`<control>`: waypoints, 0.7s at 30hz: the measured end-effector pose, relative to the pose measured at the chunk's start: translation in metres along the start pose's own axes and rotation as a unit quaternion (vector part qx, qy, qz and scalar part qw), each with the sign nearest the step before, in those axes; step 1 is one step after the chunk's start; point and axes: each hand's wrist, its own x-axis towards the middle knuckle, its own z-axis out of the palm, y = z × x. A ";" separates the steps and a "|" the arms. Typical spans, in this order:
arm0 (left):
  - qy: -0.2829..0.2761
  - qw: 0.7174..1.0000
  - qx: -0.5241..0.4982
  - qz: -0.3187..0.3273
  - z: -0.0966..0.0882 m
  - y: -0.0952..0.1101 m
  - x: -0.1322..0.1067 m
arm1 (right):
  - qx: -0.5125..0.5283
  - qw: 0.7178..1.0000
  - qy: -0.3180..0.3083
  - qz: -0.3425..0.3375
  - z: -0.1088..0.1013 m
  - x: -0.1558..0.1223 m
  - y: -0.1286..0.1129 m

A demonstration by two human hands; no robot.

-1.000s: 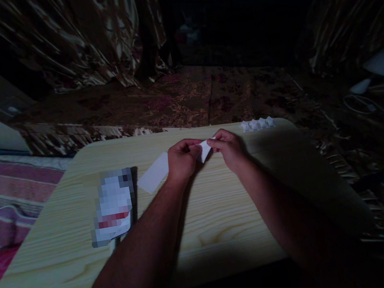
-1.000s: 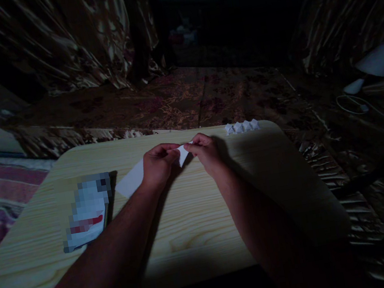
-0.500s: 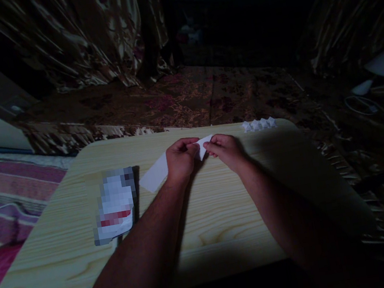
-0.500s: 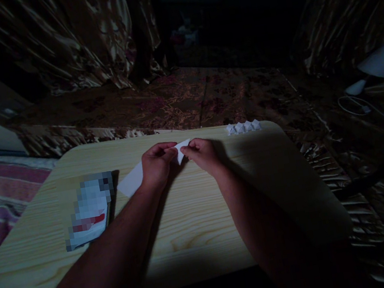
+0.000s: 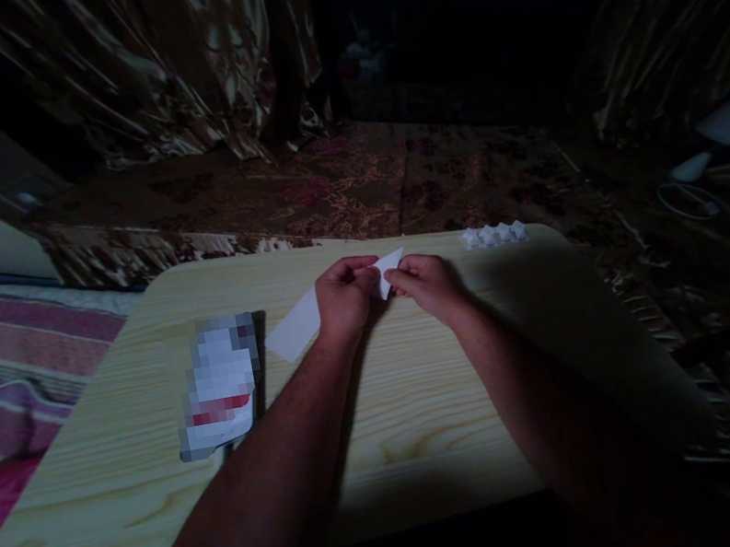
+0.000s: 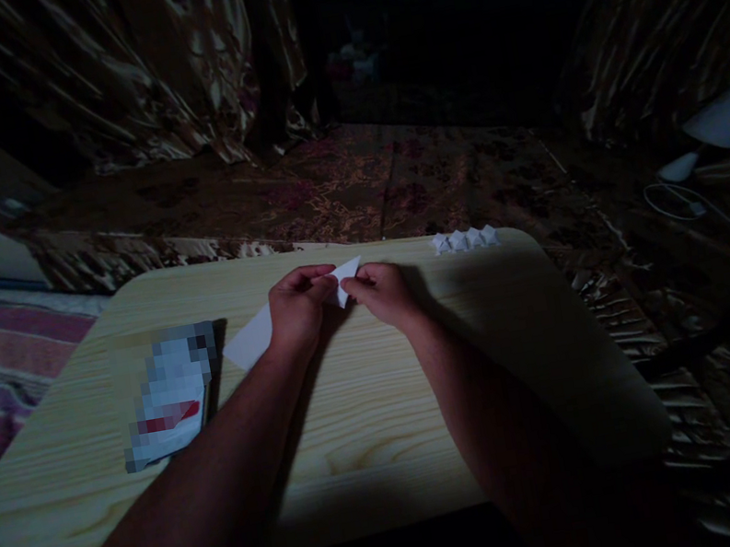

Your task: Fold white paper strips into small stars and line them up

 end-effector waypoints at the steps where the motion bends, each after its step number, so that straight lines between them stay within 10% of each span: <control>1: -0.003 1.000 0.002 -0.002 0.000 0.001 0.000 | -0.003 1.000 0.000 -0.002 0.001 0.001 0.002; 21: 0.020 0.999 -0.024 0.008 -0.002 -0.005 0.003 | -0.049 0.998 -0.032 -0.018 0.008 0.000 0.001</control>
